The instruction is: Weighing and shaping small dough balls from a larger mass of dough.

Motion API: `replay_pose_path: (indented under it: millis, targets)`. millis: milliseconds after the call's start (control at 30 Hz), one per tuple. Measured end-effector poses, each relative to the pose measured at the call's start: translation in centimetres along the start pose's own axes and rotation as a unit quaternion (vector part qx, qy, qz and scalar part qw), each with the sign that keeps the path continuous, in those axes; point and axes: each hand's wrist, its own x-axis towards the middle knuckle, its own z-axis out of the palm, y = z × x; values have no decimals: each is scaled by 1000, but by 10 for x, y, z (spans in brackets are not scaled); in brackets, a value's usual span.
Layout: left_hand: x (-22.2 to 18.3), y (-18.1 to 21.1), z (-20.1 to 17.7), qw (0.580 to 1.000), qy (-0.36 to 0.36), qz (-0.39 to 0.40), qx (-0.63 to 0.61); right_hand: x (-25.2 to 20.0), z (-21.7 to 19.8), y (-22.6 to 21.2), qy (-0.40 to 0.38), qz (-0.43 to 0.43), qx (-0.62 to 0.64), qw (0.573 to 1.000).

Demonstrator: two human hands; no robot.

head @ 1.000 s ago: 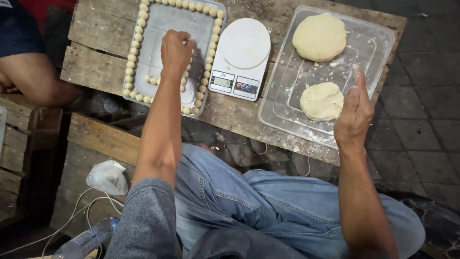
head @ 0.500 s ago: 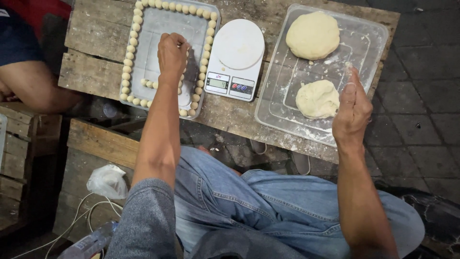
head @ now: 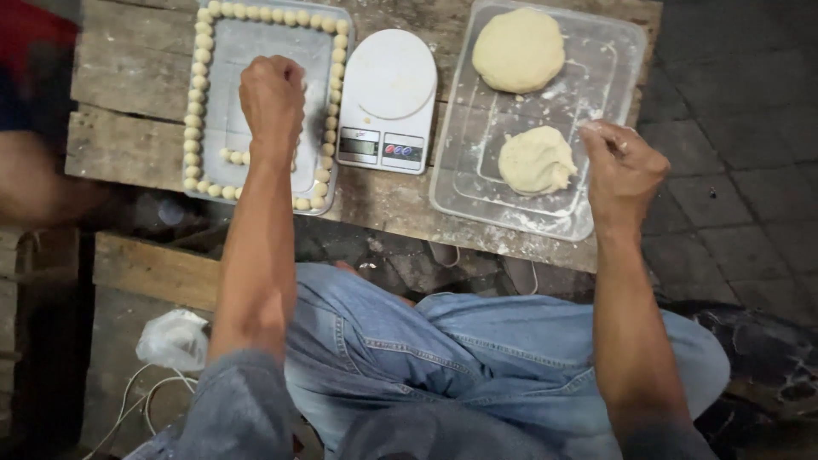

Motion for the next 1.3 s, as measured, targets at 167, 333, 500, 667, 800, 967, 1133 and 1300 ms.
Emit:
replay_pose_path:
  millis: [167, 333, 500, 667, 800, 967, 1133, 1300]
  targets:
    - [-27, 140, -33, 988, -114, -59, -80, 2, 1, 26, 38, 56, -120, 990]
    - [-121, 227, -8, 973, -197, 48, -112, -6, 12, 45, -14, -98, -132, 986]
    - [-169, 245, 16, 941, -308, 141, 11, -13, 23, 8, -121, -89, -201, 968]
    - [-189, 245, 51, 949, -238, 186, 85, -14, 31, -20, -231, 64, -246, 939]
    - [-199, 245, 72, 963, -101, 211, 134, -11, 31, 0, -222, 79, -230, 944]
    - [-202, 244, 83, 962, -111, 208, 137, 10, 14, 59, -10, 404, 221, 888]
    - [-195, 246, 72, 959, -121, 215, 137, 19, -19, 72, 3, 444, 422, 791]
    - [-183, 249, 57, 953, -185, 195, 140, 14, -5, 44, 34, 407, 391, 825]
